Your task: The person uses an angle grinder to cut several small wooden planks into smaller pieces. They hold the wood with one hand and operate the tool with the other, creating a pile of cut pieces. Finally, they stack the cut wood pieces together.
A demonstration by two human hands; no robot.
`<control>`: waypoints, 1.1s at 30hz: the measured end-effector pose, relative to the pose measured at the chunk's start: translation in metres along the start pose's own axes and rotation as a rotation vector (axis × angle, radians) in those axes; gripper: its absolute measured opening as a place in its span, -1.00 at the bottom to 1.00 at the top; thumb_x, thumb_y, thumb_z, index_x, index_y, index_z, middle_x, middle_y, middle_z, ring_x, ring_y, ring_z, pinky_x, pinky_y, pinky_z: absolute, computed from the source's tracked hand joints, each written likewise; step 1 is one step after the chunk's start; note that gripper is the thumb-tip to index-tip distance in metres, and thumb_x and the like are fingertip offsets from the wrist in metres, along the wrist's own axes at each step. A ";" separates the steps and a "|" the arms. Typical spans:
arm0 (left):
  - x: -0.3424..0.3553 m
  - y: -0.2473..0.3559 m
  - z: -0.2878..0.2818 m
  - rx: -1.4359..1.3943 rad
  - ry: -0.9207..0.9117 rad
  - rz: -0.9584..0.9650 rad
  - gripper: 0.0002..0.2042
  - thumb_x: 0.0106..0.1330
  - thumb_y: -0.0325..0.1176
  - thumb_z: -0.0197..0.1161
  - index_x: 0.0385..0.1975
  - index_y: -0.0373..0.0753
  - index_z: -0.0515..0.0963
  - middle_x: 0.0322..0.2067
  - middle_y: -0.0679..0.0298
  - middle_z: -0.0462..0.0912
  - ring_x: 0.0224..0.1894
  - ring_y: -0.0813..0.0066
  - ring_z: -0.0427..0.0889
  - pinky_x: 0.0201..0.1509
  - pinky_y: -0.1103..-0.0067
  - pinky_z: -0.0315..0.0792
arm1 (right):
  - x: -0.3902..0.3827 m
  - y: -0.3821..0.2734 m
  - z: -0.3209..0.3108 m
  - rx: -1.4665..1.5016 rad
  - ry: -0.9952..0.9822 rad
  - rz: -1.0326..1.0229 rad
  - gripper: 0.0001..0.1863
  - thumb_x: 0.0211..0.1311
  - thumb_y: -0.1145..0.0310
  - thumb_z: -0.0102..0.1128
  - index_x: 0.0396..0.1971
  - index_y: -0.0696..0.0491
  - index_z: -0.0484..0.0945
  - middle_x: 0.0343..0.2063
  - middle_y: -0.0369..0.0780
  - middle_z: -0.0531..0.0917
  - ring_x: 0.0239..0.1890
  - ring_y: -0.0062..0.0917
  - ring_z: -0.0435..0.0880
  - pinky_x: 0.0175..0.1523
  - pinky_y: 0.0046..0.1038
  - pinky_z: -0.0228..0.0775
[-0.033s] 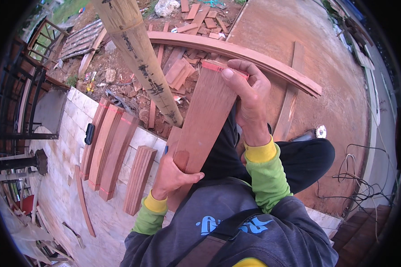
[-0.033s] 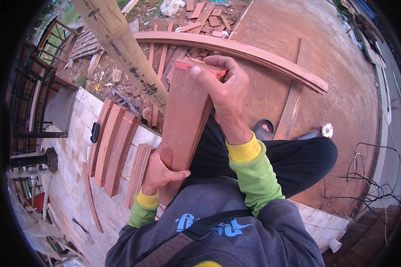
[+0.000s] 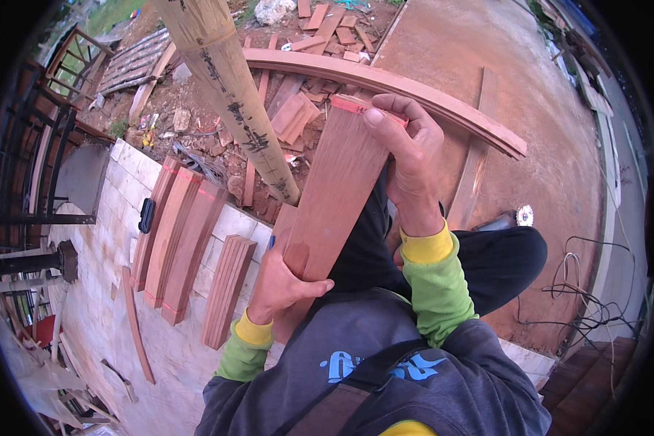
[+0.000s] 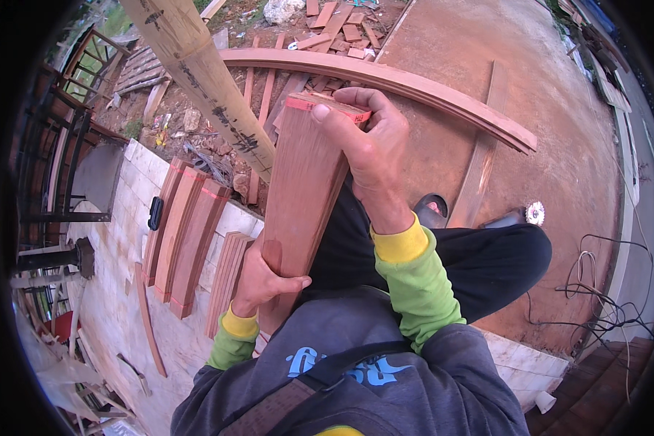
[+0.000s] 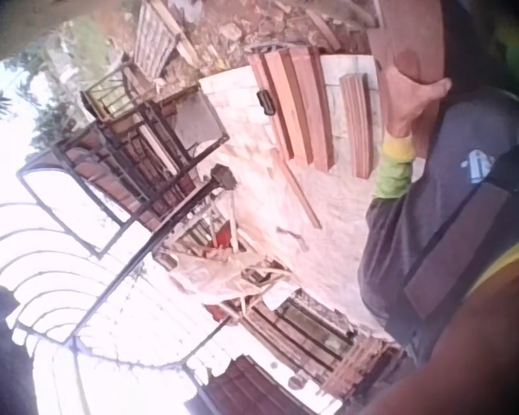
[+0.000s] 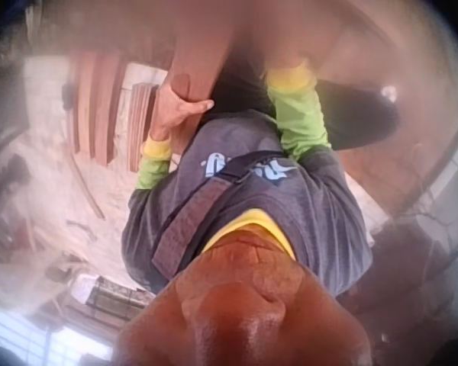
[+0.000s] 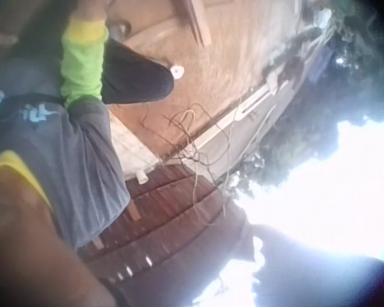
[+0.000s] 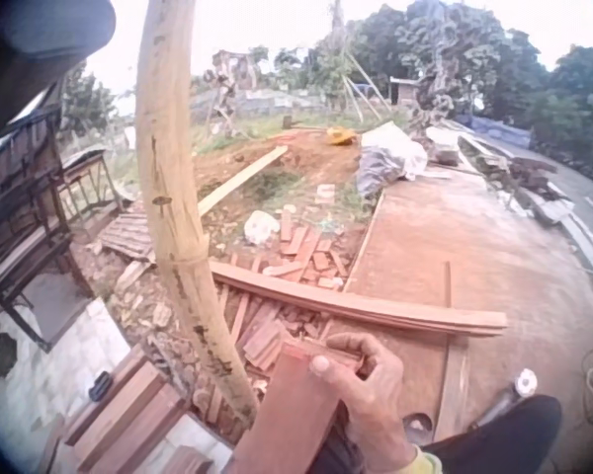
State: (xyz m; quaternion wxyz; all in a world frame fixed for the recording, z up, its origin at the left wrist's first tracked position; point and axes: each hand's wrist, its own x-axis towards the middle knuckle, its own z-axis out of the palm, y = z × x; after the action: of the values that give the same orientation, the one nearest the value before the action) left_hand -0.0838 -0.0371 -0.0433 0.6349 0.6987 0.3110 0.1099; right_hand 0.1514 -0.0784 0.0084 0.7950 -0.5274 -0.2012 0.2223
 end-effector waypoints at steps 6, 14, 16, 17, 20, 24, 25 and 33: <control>-0.007 0.000 0.001 0.017 0.025 -0.069 -0.16 -0.31 -0.34 0.59 0.12 -0.40 0.37 -0.04 0.07 0.59 0.01 0.32 0.56 0.15 0.47 0.39 | 0.021 -0.005 -0.004 0.125 -0.036 0.014 -0.50 0.03 0.28 0.44 -0.13 0.30 0.51 -0.29 -0.10 0.65 -0.26 -0.48 0.66 -0.08 -0.47 0.52; -0.044 -0.003 -0.022 0.247 0.109 -0.089 -0.09 -0.38 -0.27 0.57 0.15 -0.40 0.37 -0.01 0.07 0.55 0.03 0.31 0.54 0.18 0.50 0.34 | 0.042 0.003 -0.028 0.112 -0.154 0.034 -0.47 0.23 0.26 0.29 0.07 0.31 0.39 -0.09 0.00 0.59 -0.02 -0.27 0.63 0.03 -0.28 0.55; -0.058 0.012 -0.038 0.201 0.191 -0.091 -0.10 -0.39 -0.29 0.56 0.14 -0.36 0.38 -0.02 0.09 0.56 0.02 0.33 0.55 0.16 0.50 0.36 | 0.032 0.012 -0.017 0.033 -0.187 0.040 -0.41 0.22 0.24 0.30 0.12 0.31 0.37 -0.08 -0.01 0.58 -0.02 -0.28 0.63 0.05 -0.33 0.53; -0.064 0.017 -0.047 0.186 0.226 -0.087 -0.10 -0.40 -0.30 0.56 0.14 -0.34 0.38 -0.02 0.11 0.56 0.02 0.35 0.55 0.15 0.49 0.37 | 0.020 0.014 -0.001 -0.161 -0.183 0.014 -0.32 0.16 0.22 0.38 0.16 0.31 0.35 -0.07 -0.02 0.59 -0.03 -0.35 0.64 0.07 -0.44 0.48; -0.090 0.021 -0.081 0.311 0.441 -0.038 -0.14 -0.35 -0.33 0.51 0.14 -0.35 0.37 -0.13 0.00 0.61 -0.08 0.20 0.62 0.07 0.44 0.42 | 0.000 0.022 0.029 -0.436 -0.437 -0.005 -0.29 0.09 0.21 0.45 0.13 0.33 0.37 -0.09 -0.03 0.61 -0.06 -0.43 0.64 0.07 -0.50 0.45; -0.111 0.034 -0.125 0.509 0.689 -0.010 -0.17 -0.35 -0.40 0.49 0.13 -0.34 0.38 -0.15 0.10 0.61 -0.08 0.35 0.61 0.08 0.49 0.44 | -0.045 0.049 0.071 -0.692 -0.805 0.095 -0.25 -0.05 0.14 0.49 0.06 0.31 0.42 -0.20 -0.04 0.65 -0.12 -0.44 0.62 -0.01 -0.43 0.46; -0.114 0.039 -0.131 0.528 0.738 -0.025 -0.18 -0.35 -0.42 0.49 0.13 -0.34 0.39 -0.14 0.12 0.61 -0.07 0.38 0.61 0.09 0.50 0.44 | -0.059 0.071 0.072 -0.737 -0.897 0.056 -0.26 -0.08 0.16 0.49 0.05 0.32 0.42 -0.24 -0.03 0.65 -0.16 -0.38 0.63 -0.01 -0.41 0.47; -0.135 0.021 -0.151 0.348 0.822 0.010 -0.23 -0.33 -0.50 0.47 0.09 -0.32 0.41 -0.14 0.19 0.62 -0.11 0.46 0.59 0.03 0.55 0.46 | -0.219 0.148 0.102 -0.546 -1.805 0.156 0.05 -0.12 0.24 0.53 0.31 0.29 0.06 -0.06 0.21 0.53 0.03 0.03 0.55 0.17 -0.23 0.37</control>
State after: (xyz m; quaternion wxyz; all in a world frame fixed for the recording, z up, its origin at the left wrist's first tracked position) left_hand -0.2659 0.0090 0.0348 0.3308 0.6950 0.5479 0.3278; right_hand -0.1055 -0.0751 -0.1105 0.1710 -0.3360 -0.7497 0.5439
